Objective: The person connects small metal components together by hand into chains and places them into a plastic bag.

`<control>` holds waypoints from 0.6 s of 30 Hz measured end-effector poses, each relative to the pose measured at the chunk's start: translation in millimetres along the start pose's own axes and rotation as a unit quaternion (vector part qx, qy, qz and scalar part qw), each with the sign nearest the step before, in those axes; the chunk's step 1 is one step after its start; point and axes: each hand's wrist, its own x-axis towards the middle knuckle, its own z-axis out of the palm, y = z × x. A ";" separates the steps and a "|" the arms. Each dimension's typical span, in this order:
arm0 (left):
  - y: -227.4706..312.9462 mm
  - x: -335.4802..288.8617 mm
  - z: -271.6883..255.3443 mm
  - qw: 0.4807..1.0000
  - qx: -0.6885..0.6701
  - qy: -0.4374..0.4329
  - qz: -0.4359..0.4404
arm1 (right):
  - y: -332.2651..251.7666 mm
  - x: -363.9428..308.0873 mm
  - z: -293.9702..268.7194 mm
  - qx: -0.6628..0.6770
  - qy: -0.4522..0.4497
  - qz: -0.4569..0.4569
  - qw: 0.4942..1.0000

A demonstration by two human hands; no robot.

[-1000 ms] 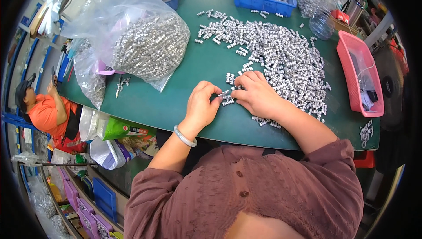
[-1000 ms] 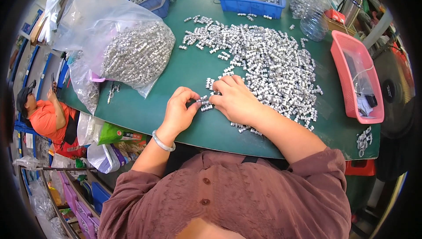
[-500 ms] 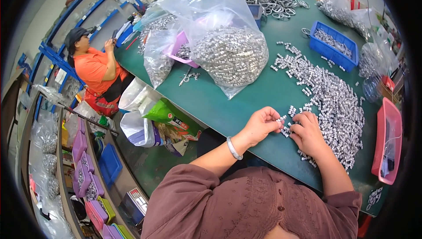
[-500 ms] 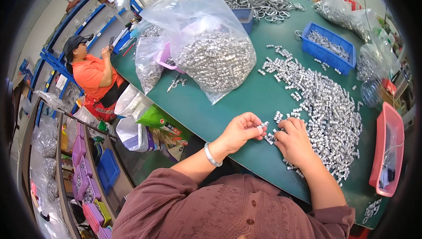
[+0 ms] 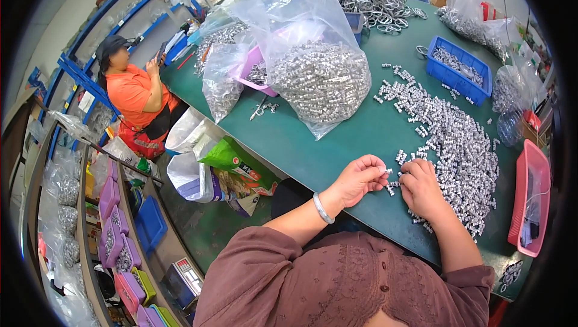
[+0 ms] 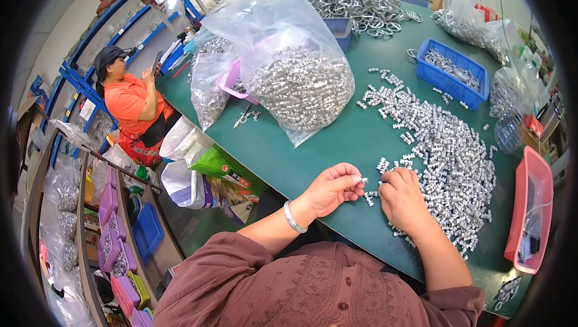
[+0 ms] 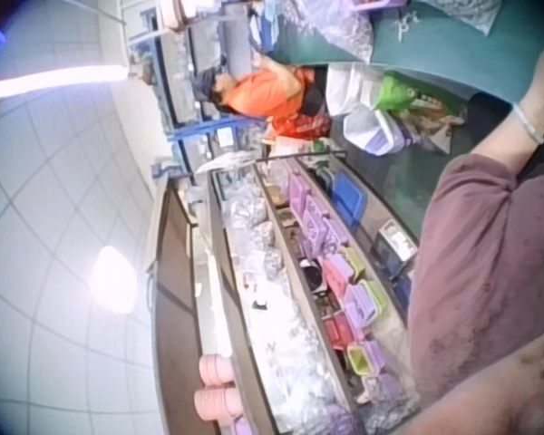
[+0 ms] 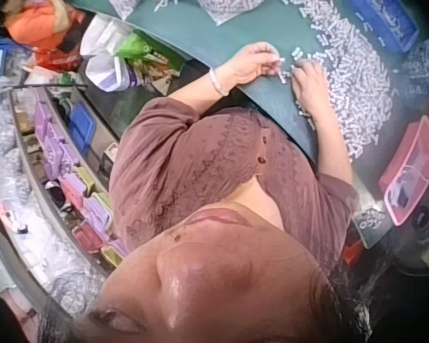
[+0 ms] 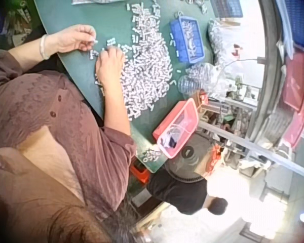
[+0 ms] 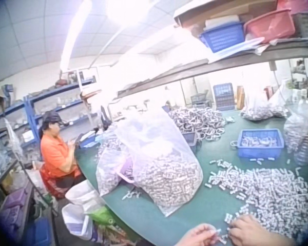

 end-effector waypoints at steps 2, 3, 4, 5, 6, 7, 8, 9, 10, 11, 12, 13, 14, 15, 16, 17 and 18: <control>-1.0 -0.2 -0.3 1.000 0.007 0.015 -0.002 | 0.2 -0.4 0.0 -0.003 0.002 -0.003 1.000; -1.4 -0.3 -0.5 1.000 0.007 0.015 -0.002 | -1.0 -0.2 -1.0 -0.003 0.002 -0.003 1.000; -1.5 -0.7 -0.9 1.000 0.008 0.015 -0.002 | -3.4 0.9 -2.7 0.002 -0.003 0.005 1.000; -1.6 -1.1 -1.3 1.000 0.008 0.015 -0.002 | -5.2 1.8 -4.2 0.006 -0.008 0.012 1.000; -1.8 -1.4 -1.7 1.000 0.008 0.016 -0.002 | -6.1 2.2 -5.3 0.007 -0.008 0.012 1.000; -2.1 -1.4 -1.8 1.000 0.008 0.015 -0.002 | -6.9 2.3 -6.6 0.005 -0.011 0.011 1.000; -2.3 -1.5 -2.0 1.000 0.008 0.013 -0.001 | -7.2 2.4 -7.2 0.004 -0.015 0.010 1.000; -2.4 -1.6 -2.3 1.000 0.008 0.014 -0.001 | -6.7 2.3 -6.7 0.004 -0.015 0.010 1.000; -2.4 -1.4 -2.3 1.000 0.005 0.009 -0.001 | -5.4 1.5 -5.7 0.003 -0.011 0.006 1.000; -2.4 -1.4 -2.2 1.000 0.002 0.004 -0.001 | -4.3 0.9 -4.6 0.002 -0.008 0.002 1.000; -2.6 -1.5 -2.0 1.000 0.002 0.004 -0.001 | -3.5 0.4 -3.4 0.002 -0.008 0.001 1.000; -1.9 -1.7 0.0 1.000 -0.008 0.013 -0.008 | -2.4 -0.3 -1.7 0.010 0.002 0.011 1.000; -1.3 -2.1 2.1 1.000 -0.018 0.021 -0.015 | -1.7 -0.7 -0.8 0.017 0.012 0.021 1.000; -0.9 -2.4 4.2 0.999 -0.019 0.021 -0.015 | -1.0 -0.8 -0.7 0.017 0.012 0.021 1.000; -1.1 -3.0 5.8 0.999 -0.024 0.026 -0.015 | -0.7 -0.5 -0.7 0.037 0.032 0.027 0.998; -1.0 -3.5 7.0 0.999 -0.029 0.031 -0.016 | -0.6 -0.3 -0.7 0.056 0.052 0.034 0.996; -0.9 -3.8 8.3 0.999 -0.029 0.031 -0.016 | -0.8 -0.5 -1.1 0.056 0.052 0.034 0.997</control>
